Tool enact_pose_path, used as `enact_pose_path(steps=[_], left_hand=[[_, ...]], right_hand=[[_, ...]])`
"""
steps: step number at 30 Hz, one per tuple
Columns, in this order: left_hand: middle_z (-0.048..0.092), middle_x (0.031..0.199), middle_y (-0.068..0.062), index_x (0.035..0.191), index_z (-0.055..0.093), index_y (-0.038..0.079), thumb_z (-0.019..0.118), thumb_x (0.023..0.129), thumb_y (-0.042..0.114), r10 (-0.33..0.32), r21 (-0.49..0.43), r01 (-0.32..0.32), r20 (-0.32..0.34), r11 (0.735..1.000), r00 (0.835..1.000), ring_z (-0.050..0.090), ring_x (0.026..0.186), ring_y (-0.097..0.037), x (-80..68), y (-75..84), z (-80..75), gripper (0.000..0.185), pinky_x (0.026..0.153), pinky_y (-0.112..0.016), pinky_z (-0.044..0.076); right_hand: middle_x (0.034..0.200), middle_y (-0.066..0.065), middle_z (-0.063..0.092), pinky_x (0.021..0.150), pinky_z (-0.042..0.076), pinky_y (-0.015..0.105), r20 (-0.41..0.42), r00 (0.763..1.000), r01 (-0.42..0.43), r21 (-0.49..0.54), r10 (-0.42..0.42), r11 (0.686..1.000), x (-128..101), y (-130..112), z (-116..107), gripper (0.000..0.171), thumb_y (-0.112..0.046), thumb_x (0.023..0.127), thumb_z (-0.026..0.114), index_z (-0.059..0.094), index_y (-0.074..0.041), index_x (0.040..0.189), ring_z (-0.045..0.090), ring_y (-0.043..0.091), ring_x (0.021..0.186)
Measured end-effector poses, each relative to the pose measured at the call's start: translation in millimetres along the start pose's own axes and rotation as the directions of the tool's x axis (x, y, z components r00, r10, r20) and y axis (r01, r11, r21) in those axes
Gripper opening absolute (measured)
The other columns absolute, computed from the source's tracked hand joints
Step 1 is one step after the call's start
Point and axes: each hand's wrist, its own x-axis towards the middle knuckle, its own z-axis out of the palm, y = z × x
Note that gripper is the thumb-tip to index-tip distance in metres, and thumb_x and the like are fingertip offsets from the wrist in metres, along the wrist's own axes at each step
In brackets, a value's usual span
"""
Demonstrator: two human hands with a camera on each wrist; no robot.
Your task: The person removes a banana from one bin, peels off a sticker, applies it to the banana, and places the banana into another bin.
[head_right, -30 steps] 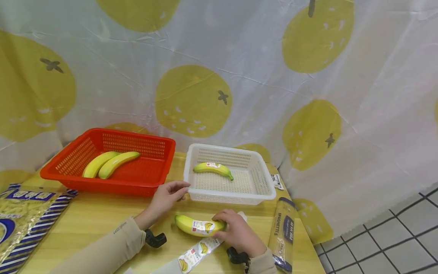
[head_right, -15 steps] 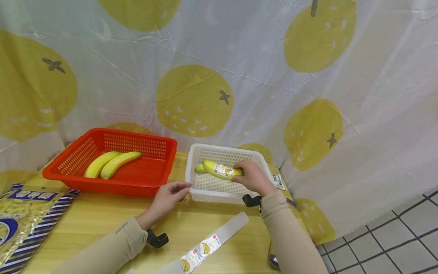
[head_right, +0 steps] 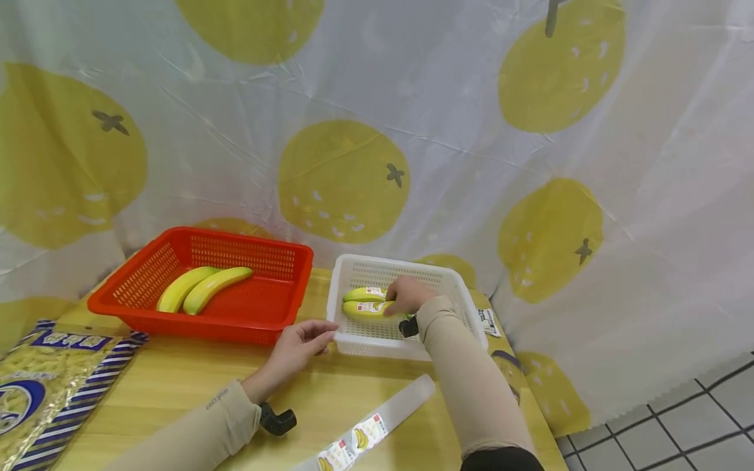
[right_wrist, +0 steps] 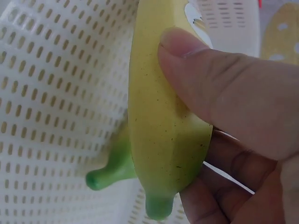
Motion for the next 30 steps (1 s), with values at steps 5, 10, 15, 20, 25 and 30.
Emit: enact_pose_path(steps=[5,10,15,20,25,30], left_hand=[[0.072,0.099,-0.018,0.115,0.075,0.005,0.074,0.095,0.010,0.000,-0.010,0.000,-0.012,1.000,1.000,0.065,0.080,-0.021,-0.5,-1.0,3.8,0.021,0.074,-0.035,0.060],[0.073,0.098,-0.012,0.116,0.075,0.004,0.074,0.095,0.011,-0.009,0.002,0.009,-0.013,1.000,1.000,0.066,0.080,-0.022,0.2,-0.1,4.8,0.022,0.072,-0.033,0.059],[0.073,0.100,-0.010,0.118,0.074,0.003,0.074,0.096,0.013,-0.010,0.001,0.010,0.011,1.000,1.000,0.066,0.079,-0.018,0.4,0.8,3.5,0.024,0.075,-0.035,0.060],[0.073,0.101,-0.008,0.119,0.074,0.004,0.074,0.096,0.016,-0.012,0.005,0.011,0.032,1.000,0.999,0.066,0.080,-0.016,0.4,1.3,2.1,0.025,0.080,-0.043,0.060],[0.073,0.100,-0.006,0.118,0.074,0.005,0.073,0.097,0.016,-0.006,0.022,0.006,0.030,1.000,1.000,0.067,0.079,-0.015,0.6,1.0,0.7,0.024,0.083,-0.048,0.060],[0.073,0.100,-0.007,0.116,0.075,0.006,0.074,0.096,0.015,-0.008,0.015,0.007,0.026,1.000,1.000,0.066,0.079,-0.016,1.1,1.3,-0.7,0.022,0.081,-0.045,0.060]], right_hand=[[0.108,0.004,0.074,0.084,0.056,0.036,0.010,1.000,-0.024,0.025,0.024,0.999,6.3,5.8,12.7,0.028,-0.020,0.087,0.084,0.077,-0.007,0.111,0.067,0.016,0.093],[0.099,0.000,0.074,0.081,0.055,0.034,0.010,0.999,-0.040,0.015,0.040,0.999,14.8,16.4,25.2,0.023,-0.021,0.084,0.086,0.079,-0.010,0.104,0.065,0.014,0.088],[0.100,0.001,0.073,0.081,0.056,0.035,0.010,0.999,-0.052,0.041,0.051,0.998,17.5,19.9,33.9,0.025,-0.020,0.083,0.087,0.078,-0.009,0.105,0.064,0.014,0.089],[0.098,0.001,0.070,0.080,0.055,0.035,0.009,0.998,-0.063,0.049,0.063,0.997,18.0,18.9,39.8,0.026,-0.018,0.081,0.089,0.075,-0.010,0.102,0.062,0.015,0.087],[0.096,0.003,0.070,0.076,0.054,0.035,-0.013,0.998,-0.063,0.010,0.063,0.998,21.4,16.0,41.2,0.028,-0.016,0.078,0.091,0.074,-0.010,0.100,0.062,0.017,0.086],[0.094,0.004,0.069,0.073,0.053,0.034,-0.048,0.995,-0.086,-0.010,0.086,0.996,25.6,12.8,40.7,0.032,-0.008,0.075,0.090,0.074,-0.006,0.103,0.060,0.018,0.081]])
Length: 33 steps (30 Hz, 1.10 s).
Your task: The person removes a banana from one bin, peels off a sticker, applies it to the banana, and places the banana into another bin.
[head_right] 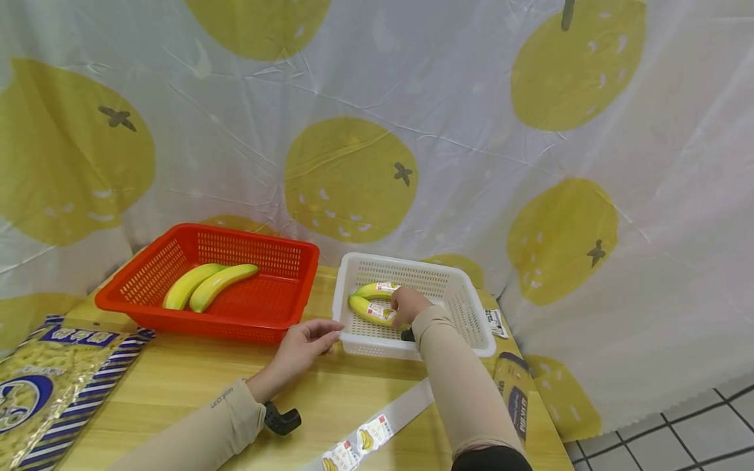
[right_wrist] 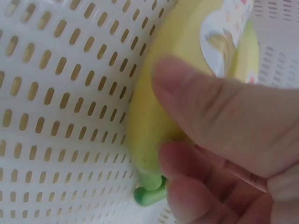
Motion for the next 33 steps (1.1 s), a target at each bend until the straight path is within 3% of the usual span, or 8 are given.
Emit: enact_pose_path(steps=[5,11,21,28,33], left_hand=[[0.073,0.101,-0.009,0.117,0.074,0.005,0.073,0.096,0.014,0.000,-0.006,0.000,0.001,1.000,1.000,0.065,0.079,-0.017,-1.3,2.2,1.6,0.023,0.076,-0.038,0.060],[0.072,0.103,-0.014,0.120,0.072,0.003,0.072,0.097,0.014,0.002,-0.012,-0.001,0.019,1.000,1.000,0.064,0.080,-0.018,-2.9,3.1,3.8,0.025,0.076,-0.036,0.060],[0.068,0.097,-0.024,0.119,0.072,0.002,0.072,0.097,0.012,0.009,-0.049,-0.009,-0.002,0.999,1.000,0.064,0.076,-0.021,0.7,-1.4,-1.7,0.024,0.075,-0.035,0.060],[0.074,0.100,-0.014,0.116,0.076,0.006,0.076,0.093,0.011,0.032,-0.038,-0.033,-0.026,0.999,0.999,0.070,0.082,-0.030,-0.3,-0.1,0.7,0.023,0.078,-0.039,0.061],[0.078,0.095,-0.007,0.111,0.080,0.008,0.083,0.086,0.008,0.045,0.012,-0.044,-0.083,0.999,0.995,0.072,0.078,-0.019,-3.9,0.1,8.5,0.025,0.073,-0.032,0.061]], right_hand=[[0.092,0.004,0.070,0.077,0.053,0.036,-0.041,0.999,-0.008,-0.021,0.007,1.000,1.1,1.5,-0.2,0.032,-0.006,0.073,0.089,0.074,-0.005,0.101,0.060,0.018,0.081],[0.101,0.007,0.072,0.085,0.055,0.040,-0.031,0.999,-0.017,0.005,0.017,1.000,-4.1,6.0,-2.4,0.034,-0.009,0.077,0.087,0.074,-0.005,0.109,0.064,0.020,0.090],[0.109,0.010,0.071,0.094,0.053,0.045,-0.106,0.990,0.099,0.050,-0.093,0.994,-19.0,-14.3,-25.0,0.027,-0.012,0.090,0.078,0.071,-0.002,0.114,0.065,0.025,0.103],[0.109,0.007,0.073,0.092,0.054,0.042,-0.195,0.957,0.231,0.055,-0.217,0.971,-29.7,-49.7,-39.1,0.026,-0.017,0.094,0.074,0.072,-0.004,0.117,0.067,0.022,0.103],[0.106,0.002,0.074,0.080,0.057,0.034,-0.313,0.910,0.327,0.134,-0.273,0.935,-50.6,-89.3,-40.9,0.019,-0.022,0.097,0.071,0.074,-0.010,0.112,0.068,0.015,0.090]])
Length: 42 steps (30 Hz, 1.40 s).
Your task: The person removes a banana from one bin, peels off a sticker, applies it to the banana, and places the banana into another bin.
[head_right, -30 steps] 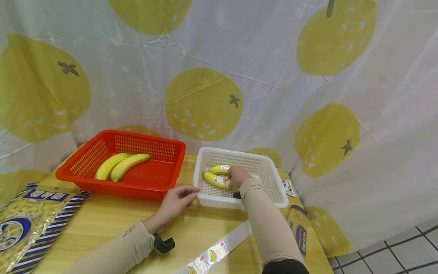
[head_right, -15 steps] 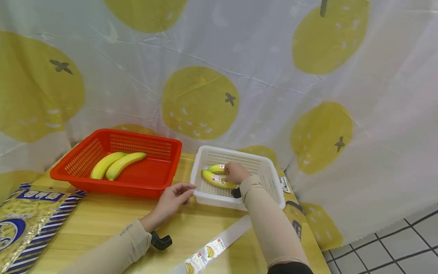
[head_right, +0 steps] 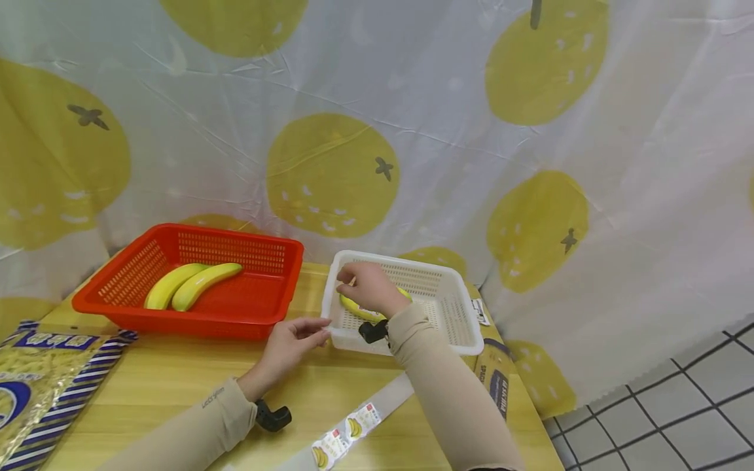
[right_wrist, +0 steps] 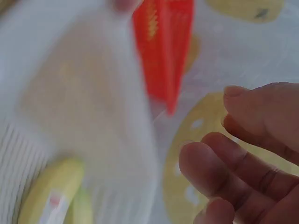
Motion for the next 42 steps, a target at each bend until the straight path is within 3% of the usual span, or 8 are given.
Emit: enact_pose_path(steps=[7,14,19,22,28,33,37,42], left_hand=[[0.080,0.092,-0.007,0.107,0.082,0.009,0.082,0.088,0.012,0.097,0.086,-0.090,-0.086,0.992,0.992,0.074,0.081,-0.015,-5.9,4.0,6.5,0.020,0.071,-0.021,0.057],[0.079,0.091,-0.009,0.108,0.080,0.007,0.076,0.093,0.012,0.136,0.123,-0.137,0.013,0.983,0.991,0.075,0.079,-0.015,-6.3,2.5,3.9,0.016,0.073,-0.025,0.060],[0.078,0.093,-0.007,0.111,0.078,0.009,0.071,0.098,0.014,0.082,0.185,-0.103,0.116,0.977,0.990,0.074,0.072,-0.018,-16.7,20.0,-21.2,0.016,0.065,-0.031,0.060],[0.076,0.085,-0.004,0.107,0.079,0.012,0.072,0.097,0.018,0.060,0.278,-0.100,0.152,0.955,0.987,0.073,0.068,-0.023,-19.0,42.5,-50.5,0.014,0.058,-0.033,0.058],[0.077,0.104,-0.008,0.115,0.076,0.011,0.073,0.097,0.035,-0.001,0.555,-0.079,0.142,0.828,0.990,0.073,0.077,-0.020,20.1,86.2,-146.0,0.030,0.068,-0.036,0.058],[0.073,0.117,-0.020,0.121,0.072,0.000,0.071,0.097,0.038,-0.186,0.728,0.029,0.136,0.684,0.973,0.075,0.087,-0.029,60.0,93.5,-223.4,0.045,0.076,-0.042,0.058],[0.074,0.108,-0.022,0.108,0.076,-0.004,0.073,0.095,0.034,-0.335,0.809,0.105,0.118,0.578,0.935,0.076,0.085,-0.032,75.7,91.7,-255.7,0.040,0.078,-0.045,0.060],[0.069,0.079,-0.009,0.088,0.073,-0.001,0.079,0.088,0.032,-0.469,0.882,0.183,0.048,0.434,0.882,0.065,0.070,-0.020,78.9,91.0,-266.4,0.034,0.066,-0.033,0.053]], right_hand=[[0.095,-0.002,0.074,0.065,0.053,0.027,-0.248,0.968,0.106,0.288,-0.032,0.952,-10.5,-51.6,26.8,0.011,-0.019,0.098,0.071,0.077,-0.015,0.106,0.064,0.010,0.075],[0.087,0.005,0.073,0.065,0.055,0.030,-0.350,0.936,0.161,0.508,0.032,0.846,-17.6,-65.5,54.3,0.012,-0.021,0.100,0.069,0.076,-0.013,0.103,0.067,0.016,0.069],[0.084,0.004,0.072,0.061,0.054,0.028,-0.412,0.900,0.146,0.598,0.145,0.788,-15.5,-63.0,71.1,0.013,-0.024,0.100,0.069,0.077,-0.014,0.102,0.070,0.031,0.072],[0.085,0.004,0.071,0.055,0.050,0.026,-0.431,0.881,0.119,0.599,0.193,0.792,-13.3,-60.4,82.9,0.013,-0.021,0.099,0.069,0.077,-0.012,0.105,0.069,0.030,0.070],[0.110,0.009,0.076,0.054,0.051,0.021,-0.416,0.901,0.084,0.443,0.122,0.893,-9.4,-60.6,113.9,0.021,-0.019,0.097,0.073,0.078,-0.007,0.113,0.063,0.007,0.064],[0.126,0.010,0.073,0.063,0.052,0.014,-0.427,0.904,0.106,0.255,0.014,0.961,-6.5,-64.7,135.4,0.024,-0.023,0.094,0.078,0.080,-0.005,0.109,0.063,0.001,0.067],[0.125,0.011,0.073,0.066,0.051,0.011,-0.458,0.888,0.133,0.159,-0.046,0.978,-7.1,-70.8,142.1,0.027,-0.025,0.092,0.079,0.080,-0.003,0.107,0.067,0.004,0.070],[0.124,0.011,0.074,0.070,0.053,0.013,-0.483,0.870,0.158,0.082,-0.100,0.984,-8.2,-81.4,145.2,0.032,-0.030,0.090,0.080,0.080,-0.003,0.108,0.073,0.012,0.079]])
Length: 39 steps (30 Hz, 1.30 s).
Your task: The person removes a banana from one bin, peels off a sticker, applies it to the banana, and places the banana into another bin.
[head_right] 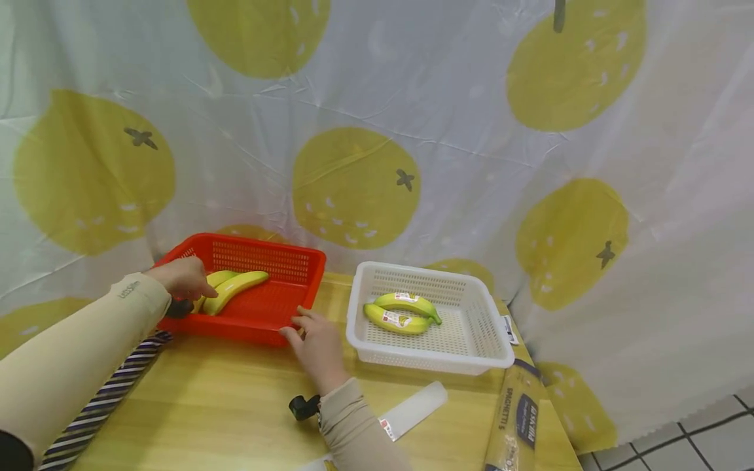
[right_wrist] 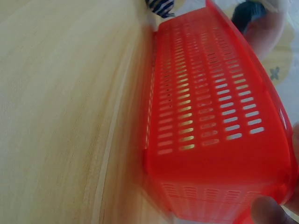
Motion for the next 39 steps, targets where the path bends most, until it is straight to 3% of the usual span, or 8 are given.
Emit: enact_pose_path(steps=[6,11,15,25,30,35,39], left_hand=[[0.071,0.092,-0.017,0.099,0.070,-0.005,0.084,0.082,0.031,-0.027,0.073,0.024,0.032,0.997,0.999,0.065,0.086,-0.028,4.3,7.5,5.9,0.042,0.077,-0.038,0.052],[0.068,0.085,-0.014,0.092,0.070,-0.003,0.084,0.080,0.031,-0.013,0.072,0.012,0.013,0.997,1.000,0.060,0.080,-0.026,12.5,10.3,11.0,0.039,0.072,-0.033,0.049],[0.065,0.080,-0.011,0.086,0.070,-0.001,0.085,0.078,0.030,0.000,0.059,0.000,-0.003,0.998,1.000,0.057,0.075,-0.023,19.7,10.5,14.4,0.035,0.067,-0.030,0.046],[0.063,0.075,-0.007,0.082,0.070,0.003,0.084,0.078,0.025,-0.028,0.061,0.028,0.005,0.998,1.000,0.057,0.071,-0.020,36.6,12.2,28.1,0.027,0.064,-0.029,0.047],[0.059,0.065,-0.002,0.074,0.071,0.007,0.079,0.084,0.027,-0.012,0.087,0.012,0.002,0.996,1.000,0.055,0.063,-0.016,41.5,14.0,29.6,0.024,0.059,-0.026,0.045],[0.062,0.074,-0.006,0.087,0.071,0.002,0.085,0.077,0.026,-0.030,0.053,0.029,0.008,0.998,1.000,0.057,0.068,-0.019,43.5,14.1,30.4,0.030,0.062,-0.028,0.048],[0.062,0.081,-0.010,0.092,0.069,-0.002,0.087,0.074,0.026,-0.032,0.069,0.032,0.003,0.997,0.999,0.059,0.074,-0.022,44.5,13.3,31.7,0.038,0.065,-0.030,0.050]], right_hand=[[0.123,0.004,0.074,0.075,0.055,0.015,-0.014,1.000,-0.009,-0.078,0.008,0.997,0.2,-1.1,1.3,0.035,-0.036,0.089,0.080,0.081,-0.007,0.108,0.075,0.015,0.100],[0.123,0.003,0.074,0.067,0.050,0.010,-0.002,0.998,-0.057,-0.042,0.057,0.998,0.0,-0.2,0.9,0.037,-0.037,0.087,0.081,0.081,-0.007,0.108,0.074,0.011,0.084],[0.122,0.003,0.074,0.060,0.045,0.010,-0.003,0.994,-0.107,0.030,0.107,0.994,0.4,1.6,1.4,0.036,-0.036,0.085,0.083,0.082,-0.006,0.105,0.060,0.002,0.066],[0.122,0.000,0.074,0.055,0.041,0.011,0.014,0.984,-0.177,0.092,0.177,0.980,3.3,2.3,1.8,0.036,-0.036,0.083,0.085,0.082,-0.007,0.103,0.048,-0.004,0.058],[0.122,-0.003,0.074,0.050,0.037,0.011,0.014,0.981,-0.194,0.040,0.193,0.980,3.7,-0.9,1.8,0.036,-0.038,0.082,0.085,0.083,-0.009,0.103,0.042,-0.007,0.052],[0.118,-0.003,0.075,0.045,0.031,0.010,-0.031,0.987,-0.160,-0.055,0.158,0.986,2.9,-4.4,3.1,0.037,-0.042,0.080,0.086,0.083,-0.011,0.101,0.034,-0.009,0.044],[0.118,-0.004,0.075,0.044,0.030,0.010,-0.040,0.985,-0.170,-0.070,0.168,0.983,2.0,-5.3,3.7,0.037,-0.042,0.079,0.086,0.084,-0.012,0.101,0.029,-0.010,0.043]])
